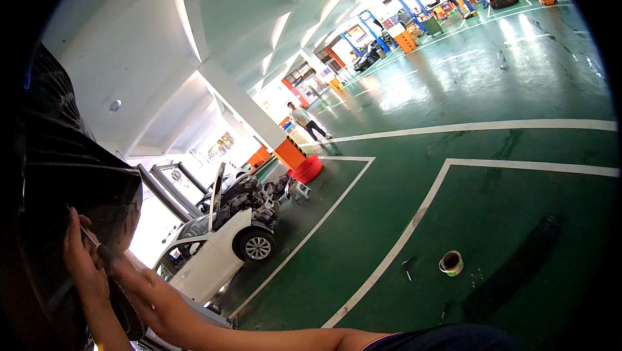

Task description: The person uses a screwdriver to unscrew fasteners from the underside of a car's rear bumper. They systematically remove several screws and clips while working under the vehicle in a garage.

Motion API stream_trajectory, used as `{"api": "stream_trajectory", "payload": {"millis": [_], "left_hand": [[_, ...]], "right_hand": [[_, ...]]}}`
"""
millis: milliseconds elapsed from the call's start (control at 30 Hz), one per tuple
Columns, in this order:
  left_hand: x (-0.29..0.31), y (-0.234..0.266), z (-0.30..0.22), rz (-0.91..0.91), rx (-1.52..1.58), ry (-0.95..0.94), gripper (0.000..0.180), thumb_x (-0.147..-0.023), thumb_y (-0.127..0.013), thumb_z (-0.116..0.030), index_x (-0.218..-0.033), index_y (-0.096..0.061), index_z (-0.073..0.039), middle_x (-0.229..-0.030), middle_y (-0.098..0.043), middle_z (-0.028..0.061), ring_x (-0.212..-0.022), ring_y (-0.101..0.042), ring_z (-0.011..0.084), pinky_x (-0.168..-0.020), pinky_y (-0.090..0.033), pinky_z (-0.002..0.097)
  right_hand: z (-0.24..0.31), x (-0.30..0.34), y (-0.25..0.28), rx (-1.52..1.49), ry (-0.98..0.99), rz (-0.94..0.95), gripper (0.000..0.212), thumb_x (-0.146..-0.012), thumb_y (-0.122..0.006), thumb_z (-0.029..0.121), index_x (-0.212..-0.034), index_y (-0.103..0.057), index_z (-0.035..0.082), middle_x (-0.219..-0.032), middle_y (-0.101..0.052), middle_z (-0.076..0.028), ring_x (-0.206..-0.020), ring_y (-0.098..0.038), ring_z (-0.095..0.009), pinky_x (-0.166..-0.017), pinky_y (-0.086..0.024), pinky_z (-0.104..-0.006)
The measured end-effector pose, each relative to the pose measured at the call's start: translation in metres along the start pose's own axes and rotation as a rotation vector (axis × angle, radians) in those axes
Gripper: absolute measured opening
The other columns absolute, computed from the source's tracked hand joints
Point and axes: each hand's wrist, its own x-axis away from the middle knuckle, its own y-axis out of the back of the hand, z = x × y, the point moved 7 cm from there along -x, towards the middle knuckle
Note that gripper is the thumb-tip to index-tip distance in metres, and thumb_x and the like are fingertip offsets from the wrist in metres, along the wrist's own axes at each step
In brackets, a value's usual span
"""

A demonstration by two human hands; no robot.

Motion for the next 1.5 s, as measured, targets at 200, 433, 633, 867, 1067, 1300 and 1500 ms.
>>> {"api": "stream_trajectory", "payload": {"millis": [200,433,633,867,1067,1300,1500], "left_hand": [[-0.003,-0.004,-0.001,0.004,0.007,0.022,0.035,-0.102,-0.063,-0.047,-0.093,-0.063,-0.013,-0.063,-0.038,-0.0097,-0.049,-0.026,0.0012,-0.046,-0.016,0.0215],[-0.005,-0.001,0.0,0.074,-0.006,-0.003,0.037,-0.099,-0.066,-0.049,-0.093,-0.062,-0.013,-0.066,-0.039,-0.0094,-0.053,-0.029,-0.0002,-0.048,-0.016,0.021],[-0.006,-0.007,0.004,0.05,0.047,0.033,0.038,-0.099,-0.066,-0.049,-0.09,-0.062,-0.013,-0.065,-0.038,-0.0097,-0.052,-0.026,-0.0004,-0.048,-0.016,0.0205],[-0.01,-0.005,0.007,-0.018,0.053,0.011,0.038,-0.099,-0.066,-0.05,-0.091,-0.063,-0.013,-0.066,-0.039,-0.0097,-0.051,-0.026,-0.0005,-0.046,-0.016,0.02],[-0.016,0.018,0.013,0.018,0.004,-0.01,0.05,-0.101,-0.06,-0.053,-0.119,-0.068,-0.007,-0.088,-0.056,0.0006,-0.061,-0.04,0.0061,-0.053,-0.029,0.0221],[-0.03,0.001,0.008,0.108,-0.008,0.008,0.045,-0.103,-0.058,-0.051,-0.111,-0.067,-0.008,-0.091,-0.057,0.0032,-0.075,-0.05,0.0117,-0.063,-0.039,0.0246],[-0.033,0.006,0.003,0.19,0.055,-0.057,0.034,-0.102,-0.066,-0.037,-0.087,-0.067,-0.007,-0.061,-0.043,-0.0073,-0.054,-0.036,0.0027,-0.048,-0.024,0.0227]], "right_hand": [[-0.019,0.002,0.01,-0.833,-0.454,0.025,0.052,-0.105,-0.058,0.016,-0.155,-0.043,0.012,-0.098,-0.063,-0.013,-0.083,-0.06,-0.021,-0.076,-0.047,-0.03],[0.014,-0.009,0.019,0.189,0.181,-0.122,0.053,-0.11,-0.053,0.03,-0.158,-0.038,0.015,-0.091,-0.065,-0.009,-0.075,-0.058,-0.011,-0.07,-0.047,-0.0246],[-0.023,0.012,0.007,-0.949,-0.77,0.123,0.061,-0.109,-0.053,0.036,-0.16,-0.03,0.012,-0.091,-0.062,-0.005,-0.072,-0.055,-0.009,-0.064,-0.044,-0.0247],[-0.009,-0.007,0.026,-0.268,-0.266,0.036,0.05,-0.099,-0.058,0.027,-0.145,-0.052,0.008,-0.105,-0.063,-0.01,-0.092,-0.055,-0.021,-0.082,-0.043,-0.0335],[-0.02,0.012,-0.001,-0.497,-0.578,0.036,0.053,-0.108,-0.056,0.023,-0.156,-0.039,0.01,-0.101,-0.063,-0.011,-0.079,-0.058,-0.016,-0.069,-0.046,-0.0276],[-0.037,-0.001,-0.008,-0.946,-0.774,0.068,0.056,-0.11,-0.048,0.036,-0.155,-0.036,0.006,-0.103,-0.068,-0.013,-0.072,-0.062,-0.015,-0.065,-0.052,-0.0309],[-0.005,-0.025,-0.009,0.388,0.192,0.008,0.051,-0.095,-0.066,-0.004,-0.144,-0.053,0.003,-0.105,-0.055,-0.007,-0.096,-0.053,-0.015,-0.082,-0.044,-0.0268]]}}
